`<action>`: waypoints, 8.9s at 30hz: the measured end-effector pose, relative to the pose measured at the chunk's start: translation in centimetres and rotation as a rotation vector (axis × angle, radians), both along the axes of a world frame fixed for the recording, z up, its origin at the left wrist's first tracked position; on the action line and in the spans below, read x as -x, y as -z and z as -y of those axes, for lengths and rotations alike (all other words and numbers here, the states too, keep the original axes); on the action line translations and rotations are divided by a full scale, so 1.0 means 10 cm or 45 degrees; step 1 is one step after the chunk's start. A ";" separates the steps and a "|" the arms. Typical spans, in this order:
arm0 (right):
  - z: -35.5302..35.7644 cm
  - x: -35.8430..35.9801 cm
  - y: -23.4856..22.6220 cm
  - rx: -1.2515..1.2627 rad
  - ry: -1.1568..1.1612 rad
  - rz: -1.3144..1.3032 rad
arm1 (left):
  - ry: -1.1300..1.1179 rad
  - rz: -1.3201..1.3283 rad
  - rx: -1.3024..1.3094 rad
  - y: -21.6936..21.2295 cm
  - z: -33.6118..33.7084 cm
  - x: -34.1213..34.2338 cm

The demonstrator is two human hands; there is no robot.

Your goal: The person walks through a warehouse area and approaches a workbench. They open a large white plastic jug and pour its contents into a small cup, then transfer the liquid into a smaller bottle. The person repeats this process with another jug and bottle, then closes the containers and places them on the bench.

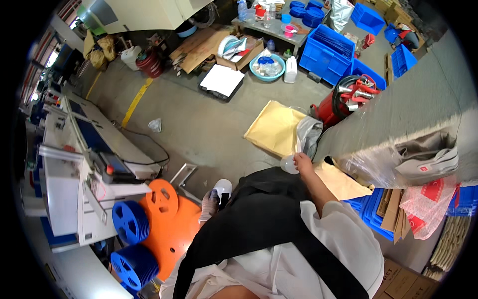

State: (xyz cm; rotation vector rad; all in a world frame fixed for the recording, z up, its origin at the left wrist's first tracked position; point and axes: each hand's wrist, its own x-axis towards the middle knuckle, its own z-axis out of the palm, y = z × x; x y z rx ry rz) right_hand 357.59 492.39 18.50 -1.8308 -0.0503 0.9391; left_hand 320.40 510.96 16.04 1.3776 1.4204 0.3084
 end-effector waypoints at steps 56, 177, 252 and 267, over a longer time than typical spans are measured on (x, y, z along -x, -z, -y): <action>-4.99 -8.67 0.60 0.082 0.302 0.298 | 0.513 0.223 0.469 -0.39 -6.80 -10.24; -7.87 -9.94 1.80 -0.018 -0.388 2.130 | 1.281 0.777 -1.079 2.21 -7.33 -12.89; -7.74 -9.96 2.10 -0.691 -0.131 1.356 | 0.864 0.942 -0.758 3.47 -6.81 -12.29; -7.74 -10.04 2.00 -0.631 -0.263 1.185 | 0.951 0.941 -0.454 3.38 -6.84 -12.21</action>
